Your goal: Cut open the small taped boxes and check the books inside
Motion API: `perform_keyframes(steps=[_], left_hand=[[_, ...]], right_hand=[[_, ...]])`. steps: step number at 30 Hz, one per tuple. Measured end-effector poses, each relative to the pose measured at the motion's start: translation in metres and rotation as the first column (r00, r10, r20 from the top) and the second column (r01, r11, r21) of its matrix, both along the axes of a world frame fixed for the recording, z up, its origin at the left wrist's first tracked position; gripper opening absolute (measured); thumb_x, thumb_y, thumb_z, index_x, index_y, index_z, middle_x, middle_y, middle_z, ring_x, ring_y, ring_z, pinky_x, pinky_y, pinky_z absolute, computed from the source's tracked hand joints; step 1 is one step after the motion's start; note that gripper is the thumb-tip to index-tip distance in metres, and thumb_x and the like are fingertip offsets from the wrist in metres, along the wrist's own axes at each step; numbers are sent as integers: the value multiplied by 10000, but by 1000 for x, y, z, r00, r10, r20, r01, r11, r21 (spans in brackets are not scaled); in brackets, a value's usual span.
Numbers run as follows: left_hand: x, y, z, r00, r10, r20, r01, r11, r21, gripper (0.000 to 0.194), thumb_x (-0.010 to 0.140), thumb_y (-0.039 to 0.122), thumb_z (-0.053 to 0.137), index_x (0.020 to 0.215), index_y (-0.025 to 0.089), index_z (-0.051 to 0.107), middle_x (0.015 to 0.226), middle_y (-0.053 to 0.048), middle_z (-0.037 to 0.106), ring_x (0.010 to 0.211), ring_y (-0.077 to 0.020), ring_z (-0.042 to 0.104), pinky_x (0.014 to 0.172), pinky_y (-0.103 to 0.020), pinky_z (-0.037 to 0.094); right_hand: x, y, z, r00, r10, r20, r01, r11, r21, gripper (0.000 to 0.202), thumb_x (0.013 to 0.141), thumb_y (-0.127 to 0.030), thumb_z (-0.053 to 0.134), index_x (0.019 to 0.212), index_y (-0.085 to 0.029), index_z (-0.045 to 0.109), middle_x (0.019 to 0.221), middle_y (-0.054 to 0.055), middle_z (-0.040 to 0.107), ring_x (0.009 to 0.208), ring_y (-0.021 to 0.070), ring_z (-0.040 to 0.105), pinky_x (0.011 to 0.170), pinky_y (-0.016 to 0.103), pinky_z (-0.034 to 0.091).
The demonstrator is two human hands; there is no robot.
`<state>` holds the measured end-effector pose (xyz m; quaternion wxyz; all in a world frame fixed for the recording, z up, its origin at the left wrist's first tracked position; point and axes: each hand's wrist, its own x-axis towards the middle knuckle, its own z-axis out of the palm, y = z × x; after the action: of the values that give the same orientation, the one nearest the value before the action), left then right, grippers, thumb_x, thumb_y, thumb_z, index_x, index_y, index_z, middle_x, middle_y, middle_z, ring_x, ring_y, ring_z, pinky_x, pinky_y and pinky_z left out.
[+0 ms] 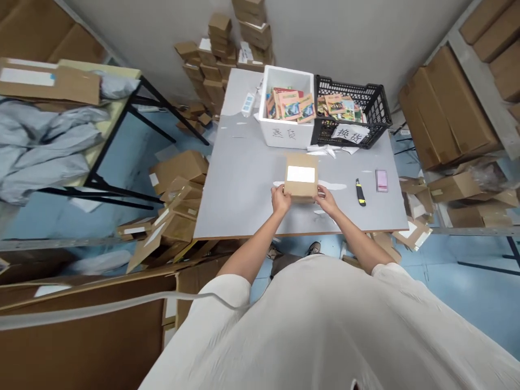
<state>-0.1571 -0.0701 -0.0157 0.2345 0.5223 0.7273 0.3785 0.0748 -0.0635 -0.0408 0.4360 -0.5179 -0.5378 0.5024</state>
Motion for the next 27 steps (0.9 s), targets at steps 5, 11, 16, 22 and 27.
perform_keyframes(steps=[5,11,16,22,27], left_hand=[[49,5,-14,999,-50,-21,50,999,-6,413,905,135,721,1311,198,767,1196,-108,621,1122,-283,729,1155,-435,589],[67,15,-29,990,-135,-29,135,990,-31,454,881,131,722,1325,213,777,1163,-87,614,1129,-285,720,1168,-432,572],[63,24,-34,984,-176,-28,172,979,-106,478,910,166,706,1387,192,731,1295,-124,633,1219,-286,706,1199,-416,533],[52,31,-32,983,-182,-20,174,964,-202,502,907,322,766,1395,222,706,1437,-154,654,1331,-326,682,1191,-425,510],[43,36,-33,962,-267,-66,236,926,-295,508,926,428,759,1387,220,707,1469,-164,673,1301,-319,713,1097,-388,540]], right_hand=[[53,-7,-19,996,-71,59,73,997,-40,706,820,-363,833,1503,-287,672,1525,121,646,1204,292,731,1143,537,628],[82,-16,-40,994,-37,107,42,998,-43,735,836,-361,847,1534,-254,643,1423,129,650,1085,270,740,1116,540,637],[87,-10,-45,983,-32,182,36,999,-17,684,871,-325,772,1537,-242,639,1396,124,665,1035,251,735,1102,540,636],[88,29,-22,907,-149,394,129,989,76,567,884,-287,660,1439,-182,707,1481,170,652,1197,305,719,1198,515,575],[81,56,-6,792,-147,593,57,984,167,584,909,-278,612,1476,-165,695,1541,198,623,1459,353,577,1298,539,469]])
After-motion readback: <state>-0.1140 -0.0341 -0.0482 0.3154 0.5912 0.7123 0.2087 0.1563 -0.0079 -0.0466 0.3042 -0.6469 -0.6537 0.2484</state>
